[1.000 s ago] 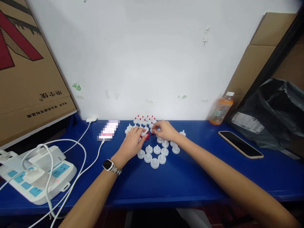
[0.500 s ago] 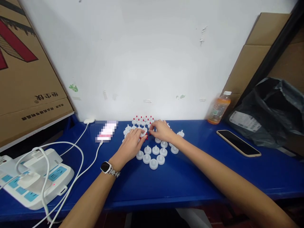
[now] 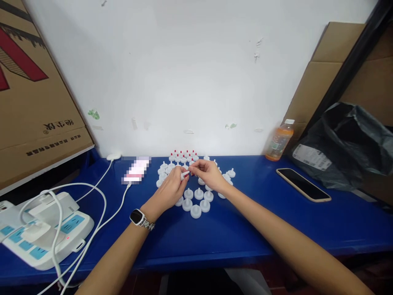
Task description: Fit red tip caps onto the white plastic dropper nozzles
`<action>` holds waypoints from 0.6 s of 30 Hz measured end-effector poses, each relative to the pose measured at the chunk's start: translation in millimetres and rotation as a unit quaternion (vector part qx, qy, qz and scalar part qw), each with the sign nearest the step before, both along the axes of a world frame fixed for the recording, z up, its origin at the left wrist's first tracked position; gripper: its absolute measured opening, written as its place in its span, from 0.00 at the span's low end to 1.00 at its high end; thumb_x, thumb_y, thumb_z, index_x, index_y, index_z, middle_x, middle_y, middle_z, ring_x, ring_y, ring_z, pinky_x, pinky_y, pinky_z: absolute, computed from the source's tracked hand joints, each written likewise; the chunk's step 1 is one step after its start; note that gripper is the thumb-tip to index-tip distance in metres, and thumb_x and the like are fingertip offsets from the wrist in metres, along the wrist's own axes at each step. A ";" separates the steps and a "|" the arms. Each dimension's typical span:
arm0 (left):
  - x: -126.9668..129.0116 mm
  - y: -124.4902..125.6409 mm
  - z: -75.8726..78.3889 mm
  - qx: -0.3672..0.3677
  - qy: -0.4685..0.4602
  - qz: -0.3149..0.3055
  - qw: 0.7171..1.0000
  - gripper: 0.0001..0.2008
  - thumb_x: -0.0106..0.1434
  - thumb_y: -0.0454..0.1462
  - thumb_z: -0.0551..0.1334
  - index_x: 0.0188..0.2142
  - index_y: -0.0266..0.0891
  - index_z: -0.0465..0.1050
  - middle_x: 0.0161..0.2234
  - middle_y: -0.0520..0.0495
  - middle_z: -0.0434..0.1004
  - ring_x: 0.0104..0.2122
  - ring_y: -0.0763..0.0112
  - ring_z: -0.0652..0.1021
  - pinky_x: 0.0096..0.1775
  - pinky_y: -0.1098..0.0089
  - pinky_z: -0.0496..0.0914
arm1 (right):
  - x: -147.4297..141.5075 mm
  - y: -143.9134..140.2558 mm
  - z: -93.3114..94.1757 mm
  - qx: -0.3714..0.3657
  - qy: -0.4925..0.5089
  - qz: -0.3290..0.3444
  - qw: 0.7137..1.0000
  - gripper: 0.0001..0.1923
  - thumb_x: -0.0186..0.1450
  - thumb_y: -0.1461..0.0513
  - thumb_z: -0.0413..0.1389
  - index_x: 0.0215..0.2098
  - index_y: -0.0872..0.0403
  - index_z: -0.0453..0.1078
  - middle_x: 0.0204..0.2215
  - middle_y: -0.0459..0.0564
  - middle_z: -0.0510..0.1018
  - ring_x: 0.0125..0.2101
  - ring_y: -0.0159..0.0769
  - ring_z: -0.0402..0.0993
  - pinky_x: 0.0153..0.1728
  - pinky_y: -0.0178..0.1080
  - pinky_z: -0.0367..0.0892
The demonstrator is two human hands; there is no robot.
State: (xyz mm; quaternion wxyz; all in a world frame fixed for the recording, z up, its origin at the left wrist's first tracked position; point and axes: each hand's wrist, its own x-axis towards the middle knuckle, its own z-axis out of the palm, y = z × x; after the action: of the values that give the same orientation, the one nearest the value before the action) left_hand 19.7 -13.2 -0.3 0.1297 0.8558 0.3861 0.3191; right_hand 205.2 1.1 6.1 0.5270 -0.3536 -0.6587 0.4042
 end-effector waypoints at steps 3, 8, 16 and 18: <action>-1.4 0.6 -0.2 0.026 0.030 -0.001 0.999 0.12 0.73 0.44 0.46 0.48 0.39 0.60 0.43 0.40 0.72 0.42 0.59 0.75 0.43 0.58 0.71 | -0.3 -0.6 -0.2 -0.010 0.008 0.012 1.000 0.16 0.57 0.50 0.64 0.31 0.54 0.74 0.27 0.47 0.79 0.29 0.33 0.73 0.33 0.37 0.69; -2.5 -0.8 3.3 0.045 0.058 0.002 0.997 0.15 0.73 0.45 0.46 0.48 0.37 0.62 0.40 0.40 0.73 0.40 0.58 0.76 0.41 0.58 0.71 | -6.3 -3.5 0.4 -0.024 0.027 0.010 0.999 0.17 0.56 0.49 0.65 0.29 0.54 0.72 0.25 0.46 0.77 0.27 0.32 0.73 0.33 0.37 0.69; -1.5 -3.6 7.2 0.022 0.045 -0.001 0.999 0.17 0.74 0.47 0.46 0.49 0.38 0.60 0.42 0.38 0.75 0.42 0.57 0.78 0.41 0.58 0.72 | -9.1 -3.1 7.4 0.002 0.005 0.017 1.000 0.19 0.56 0.48 0.64 0.27 0.54 0.68 0.23 0.44 0.73 0.24 0.31 0.68 0.28 0.35 0.65; -0.1 -2.5 6.3 0.031 0.033 0.010 0.999 0.20 0.73 0.48 0.47 0.55 0.37 0.59 0.45 0.37 0.75 0.45 0.55 0.78 0.44 0.57 0.72 | -6.9 -0.1 10.7 0.011 -0.011 0.033 0.999 0.17 0.58 0.49 0.63 0.28 0.54 0.68 0.23 0.44 0.74 0.25 0.31 0.68 0.28 0.35 0.65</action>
State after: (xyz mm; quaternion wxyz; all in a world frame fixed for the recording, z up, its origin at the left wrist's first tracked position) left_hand 19.6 -15.7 6.0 0.0869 0.8654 0.3889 0.3039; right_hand 198.3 1.0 16.9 0.5096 -0.3300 -0.6805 0.4103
